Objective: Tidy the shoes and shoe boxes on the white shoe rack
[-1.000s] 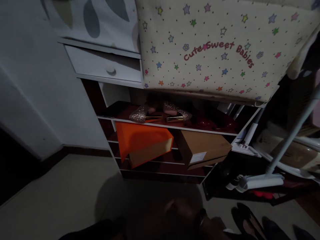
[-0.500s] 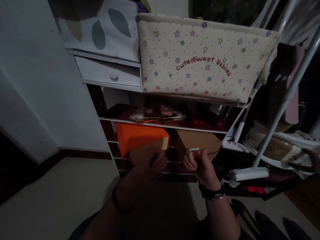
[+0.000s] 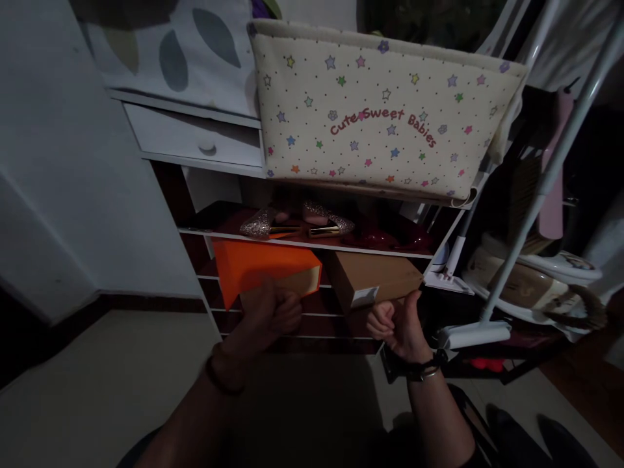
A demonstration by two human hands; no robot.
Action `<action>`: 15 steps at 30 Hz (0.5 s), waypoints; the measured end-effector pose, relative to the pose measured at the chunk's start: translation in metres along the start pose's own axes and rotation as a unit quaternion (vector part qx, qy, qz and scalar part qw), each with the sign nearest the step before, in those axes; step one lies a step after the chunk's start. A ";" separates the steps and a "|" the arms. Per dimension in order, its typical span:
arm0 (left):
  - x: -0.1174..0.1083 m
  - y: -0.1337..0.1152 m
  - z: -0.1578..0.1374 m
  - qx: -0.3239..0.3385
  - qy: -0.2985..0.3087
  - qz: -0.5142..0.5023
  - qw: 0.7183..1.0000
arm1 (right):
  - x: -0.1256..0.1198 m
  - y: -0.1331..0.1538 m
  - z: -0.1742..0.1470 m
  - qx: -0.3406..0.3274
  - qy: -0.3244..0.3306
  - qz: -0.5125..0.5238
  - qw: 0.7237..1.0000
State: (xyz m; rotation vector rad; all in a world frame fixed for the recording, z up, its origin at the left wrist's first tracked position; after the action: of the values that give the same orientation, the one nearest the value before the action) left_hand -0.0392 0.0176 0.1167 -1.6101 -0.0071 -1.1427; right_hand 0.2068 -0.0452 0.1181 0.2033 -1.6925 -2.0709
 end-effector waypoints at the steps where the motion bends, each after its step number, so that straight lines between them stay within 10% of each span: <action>1: 0.000 0.001 0.000 0.000 -0.002 -0.001 1.000 | 0.000 0.000 0.000 -0.002 -0.004 -0.001 1.000; 6: -0.003 0.002 0.002 0.006 -0.003 -0.012 1.000 | 0.000 -0.001 0.002 0.001 -0.034 -0.046 0.998; 8: -0.002 0.003 0.004 0.015 -0.013 -0.025 0.999 | -0.008 0.002 0.000 -0.021 -0.141 -0.133 0.981; 12: -0.006 0.022 0.016 0.040 -0.097 -0.077 0.991 | -0.035 0.019 -0.020 -0.103 -0.426 -0.308 0.844; 15: -0.014 0.056 0.031 0.007 -0.192 -0.063 0.979 | -0.051 0.025 -0.029 -0.155 -0.494 -0.473 0.713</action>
State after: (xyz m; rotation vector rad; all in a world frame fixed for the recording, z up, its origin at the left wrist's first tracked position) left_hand 0.0036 0.0267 0.0675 -1.8146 -0.3729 -0.9074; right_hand 0.2696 -0.0523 0.1264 -0.2996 -1.8954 -3.6858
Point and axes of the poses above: each hand's wrist, its own z-axis towards the middle knuckle, its own x-axis out of the palm, y = z × x, the point moved 3 cm from there along z, towards the middle knuckle, and after that the axes turned 12 degrees about -z, right-handed, at the moved point
